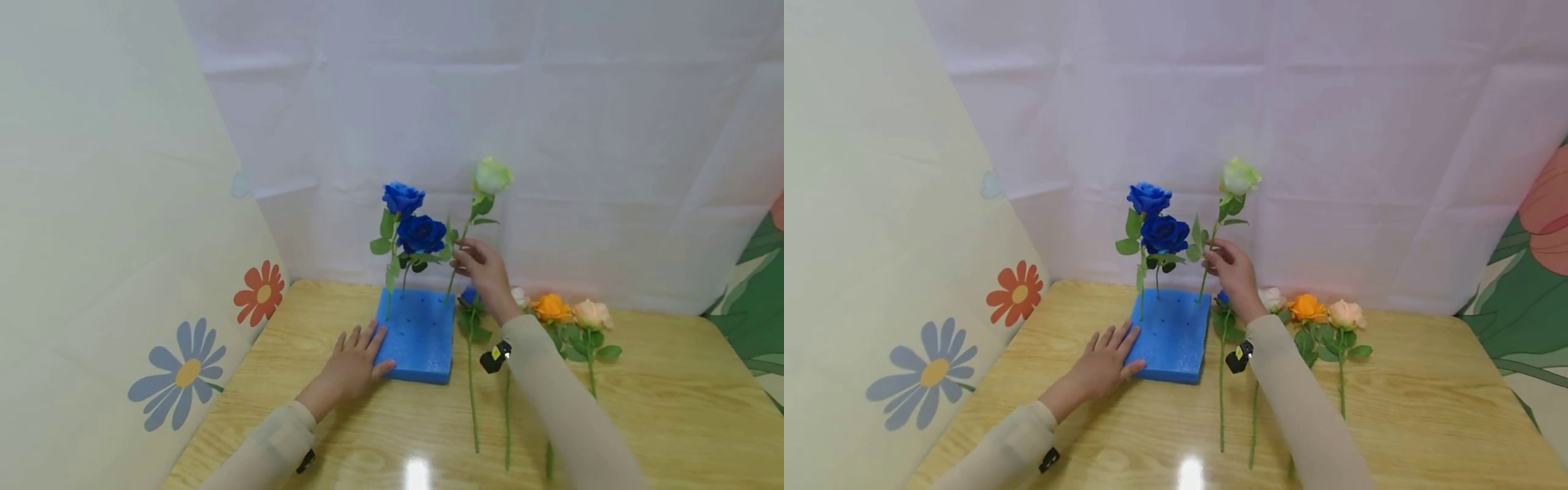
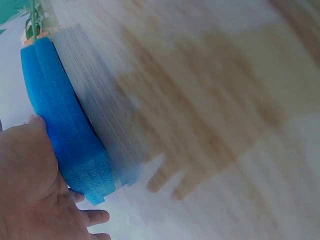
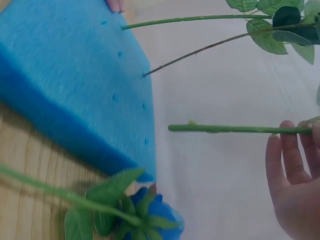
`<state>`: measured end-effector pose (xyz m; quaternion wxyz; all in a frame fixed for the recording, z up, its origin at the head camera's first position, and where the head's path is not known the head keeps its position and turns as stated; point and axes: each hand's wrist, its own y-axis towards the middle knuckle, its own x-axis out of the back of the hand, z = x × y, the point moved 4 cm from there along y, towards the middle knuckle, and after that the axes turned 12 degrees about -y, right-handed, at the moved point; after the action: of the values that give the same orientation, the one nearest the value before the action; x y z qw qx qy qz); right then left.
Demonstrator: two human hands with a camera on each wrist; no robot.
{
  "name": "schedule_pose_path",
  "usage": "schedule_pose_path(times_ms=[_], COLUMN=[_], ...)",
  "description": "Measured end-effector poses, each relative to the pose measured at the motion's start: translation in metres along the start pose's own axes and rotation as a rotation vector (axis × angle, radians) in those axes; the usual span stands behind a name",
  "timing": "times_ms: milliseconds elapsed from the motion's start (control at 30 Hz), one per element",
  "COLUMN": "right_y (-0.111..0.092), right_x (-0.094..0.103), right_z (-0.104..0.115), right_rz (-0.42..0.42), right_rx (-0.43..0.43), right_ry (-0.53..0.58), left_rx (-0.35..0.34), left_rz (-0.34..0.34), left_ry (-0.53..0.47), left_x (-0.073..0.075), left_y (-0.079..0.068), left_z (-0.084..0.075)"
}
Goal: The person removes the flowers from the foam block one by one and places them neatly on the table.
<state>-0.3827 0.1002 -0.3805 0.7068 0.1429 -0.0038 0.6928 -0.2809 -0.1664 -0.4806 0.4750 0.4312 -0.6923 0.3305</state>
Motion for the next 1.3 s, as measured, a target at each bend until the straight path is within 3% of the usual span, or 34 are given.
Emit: schedule_pose_path(times_ms=[567,1300], right_y=[-0.048,-0.092], right_x=[0.044,0.083], right_z=[-0.001,-0.029], right_rz=[0.064,0.022], right_rx=[0.028,-0.034], right_ry=[-0.145,-0.22], left_rx=[-0.011,-0.002], left_rz=[-0.006,-0.002], left_ry=[-0.016,-0.028], left_x=[0.002,0.002], left_y=[0.001,0.002], left_z=[0.0,0.002])
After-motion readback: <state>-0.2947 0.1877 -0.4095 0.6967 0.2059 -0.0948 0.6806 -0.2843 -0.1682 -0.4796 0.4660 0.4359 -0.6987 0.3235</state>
